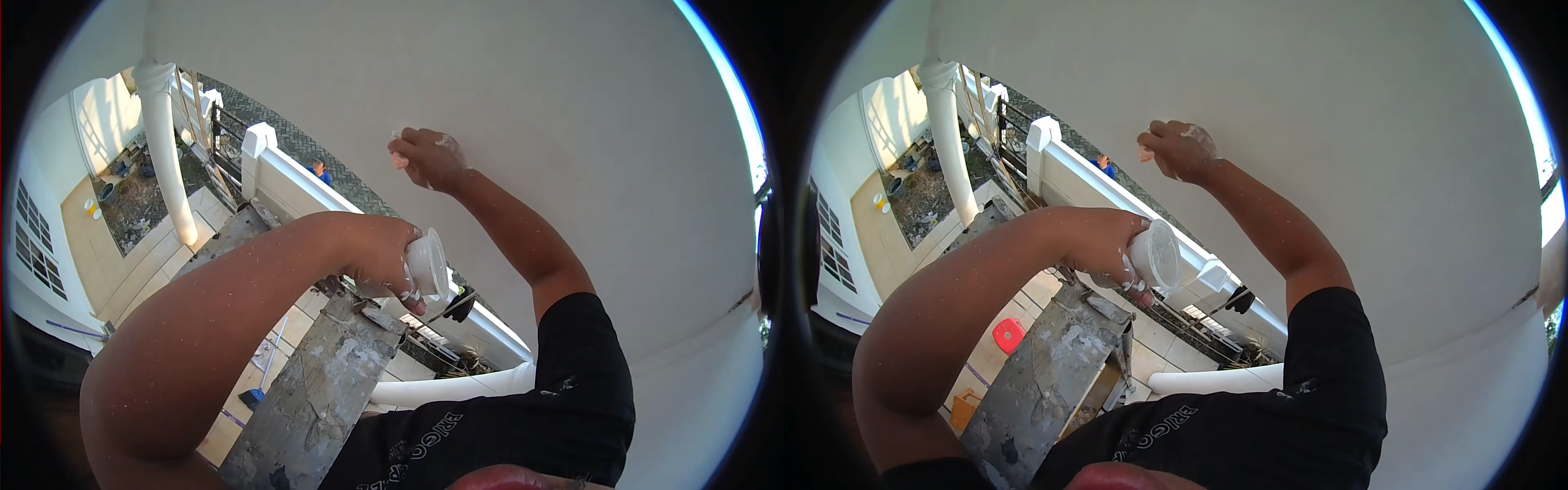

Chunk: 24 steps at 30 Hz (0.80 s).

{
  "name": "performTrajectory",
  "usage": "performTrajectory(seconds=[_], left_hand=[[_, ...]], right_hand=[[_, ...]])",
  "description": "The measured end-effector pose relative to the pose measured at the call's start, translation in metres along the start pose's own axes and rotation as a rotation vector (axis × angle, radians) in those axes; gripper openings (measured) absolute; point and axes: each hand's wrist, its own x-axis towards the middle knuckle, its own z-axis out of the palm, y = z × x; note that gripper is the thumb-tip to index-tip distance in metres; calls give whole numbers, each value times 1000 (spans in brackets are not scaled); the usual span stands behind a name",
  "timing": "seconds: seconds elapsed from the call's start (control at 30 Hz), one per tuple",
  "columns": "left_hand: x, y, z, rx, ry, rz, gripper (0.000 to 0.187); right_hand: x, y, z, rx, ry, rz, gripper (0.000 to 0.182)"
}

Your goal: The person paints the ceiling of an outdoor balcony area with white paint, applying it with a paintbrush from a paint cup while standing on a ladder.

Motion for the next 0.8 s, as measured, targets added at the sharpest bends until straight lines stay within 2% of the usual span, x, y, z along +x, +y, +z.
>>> performTrajectory(seconds=[0.07,0.1,0.17,0.2,0.23,0.27,0.3,0.37,0.43,0.47,0.53,0.6,0.67,0.7,0.77,0.8], left_hand=[[3,-2,1,0,10,-7,75],[3,-1,2,1,4,-3,75],[0,-1,1,-27,19,20,75],[-1,-1,1,-24,19,20,75],[0,-2,1,-27,28,25,74],[1,-2,1,-29,32,29,74],[1,-2,2,-15,24,28,74],[1,0,0,8,14,5,74],[10,-15,-1,29,27,18,79],[13,-21,-2,10,40,40,85],[10,-23,-3,-48,44,30,83],[5,-18,-1,0,56,-26,75],[9,-33,-7,22,59,17,79],[6,-30,-9,79,95,-29,77],[4,-30,-14,28,69,-41,73],[5,-35,-15,41,63,-48,71]], right_hand=[[28,27,-55,37,199,242,18],[39,48,-88,122,380,349,20],[45,83,-166,-158,491,486,27],[46,74,-198,-143,662,563,29],[35,106,-222,-413,651,708,34],[18,85,-240,-306,879,582,35],[-6,95,-254,-521,959,434,26],[-48,54,-254,-170,1134,357,21],[-106,18,-227,33,1124,253,16],[-138,1,-211,-138,1033,214,17],[-190,-44,-166,-145,888,288,21],[-246,-82,-118,-64,711,606,21],[-298,-117,-79,-13,564,937,15],[-323,-135,-63,1,491,1077,13],[-356,-165,-52,53,362,1189,12],[-364,-170,-56,69,406,1222,12]])
